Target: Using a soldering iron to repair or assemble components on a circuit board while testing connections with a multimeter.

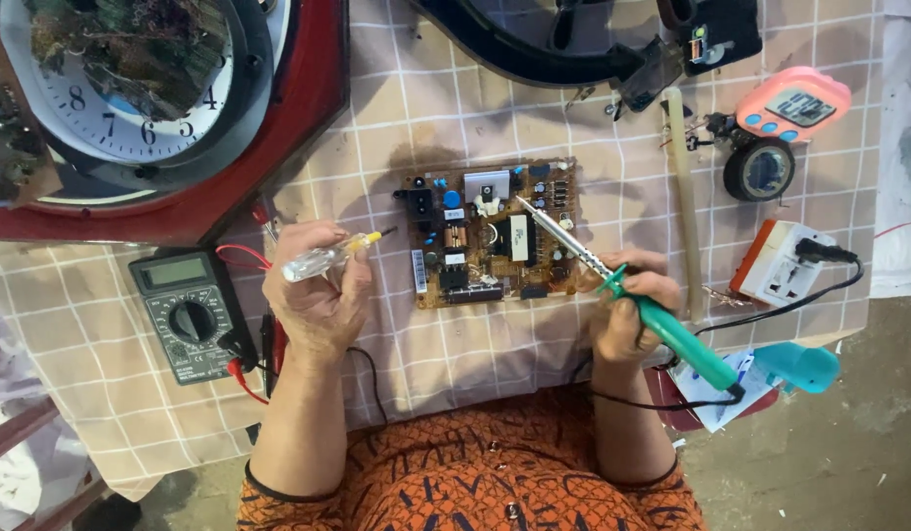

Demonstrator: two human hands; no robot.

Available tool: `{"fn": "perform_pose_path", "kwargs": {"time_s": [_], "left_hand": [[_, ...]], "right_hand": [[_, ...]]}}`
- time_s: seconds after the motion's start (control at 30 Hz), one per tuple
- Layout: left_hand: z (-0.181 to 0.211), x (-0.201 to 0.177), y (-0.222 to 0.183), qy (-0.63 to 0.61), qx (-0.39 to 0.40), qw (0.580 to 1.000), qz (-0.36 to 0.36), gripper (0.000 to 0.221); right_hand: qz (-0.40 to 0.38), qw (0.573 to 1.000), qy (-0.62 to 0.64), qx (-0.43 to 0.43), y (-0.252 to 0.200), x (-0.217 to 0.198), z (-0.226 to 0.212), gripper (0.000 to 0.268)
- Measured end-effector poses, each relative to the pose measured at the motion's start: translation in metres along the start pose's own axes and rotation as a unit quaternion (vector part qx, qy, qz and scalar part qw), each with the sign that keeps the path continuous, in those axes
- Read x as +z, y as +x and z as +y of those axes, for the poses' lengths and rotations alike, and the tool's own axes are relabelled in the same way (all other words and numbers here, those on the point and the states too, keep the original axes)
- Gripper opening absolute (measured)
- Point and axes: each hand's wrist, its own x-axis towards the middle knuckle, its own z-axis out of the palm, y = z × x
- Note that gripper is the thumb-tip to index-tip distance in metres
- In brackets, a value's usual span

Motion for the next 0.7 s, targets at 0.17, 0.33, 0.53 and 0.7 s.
{"fn": "perform_pose_path", "kwargs": {"time_s": [0.17,0.33,0.53,0.7], "left_hand": [[-0.001,0.0,-0.001,0.008,-0.003,1.0,-0.003,0.017],[-0.003,-0.001,-0.002,-0.01,-0.008,1.0,-0.003,0.018],[-0.004,-0.001,-0.002,-0.014,-0.004,1.0,-0.003,0.018],[-0.003,-0.002,-0.002,-0.015,-0.003,1.0,-0.003,0.018]], "right_hand": [[0.003,0.999,0.0,0.04,0.001,-0.004,0.006,0.024],[0.031,0.992,0.059,0.103,-0.007,-0.02,0.021,0.023],[0.044,0.986,0.08,0.137,0.008,-0.001,0.007,0.02],[0.034,0.988,0.069,0.135,0.005,-0.014,0.013,0.021]]}}
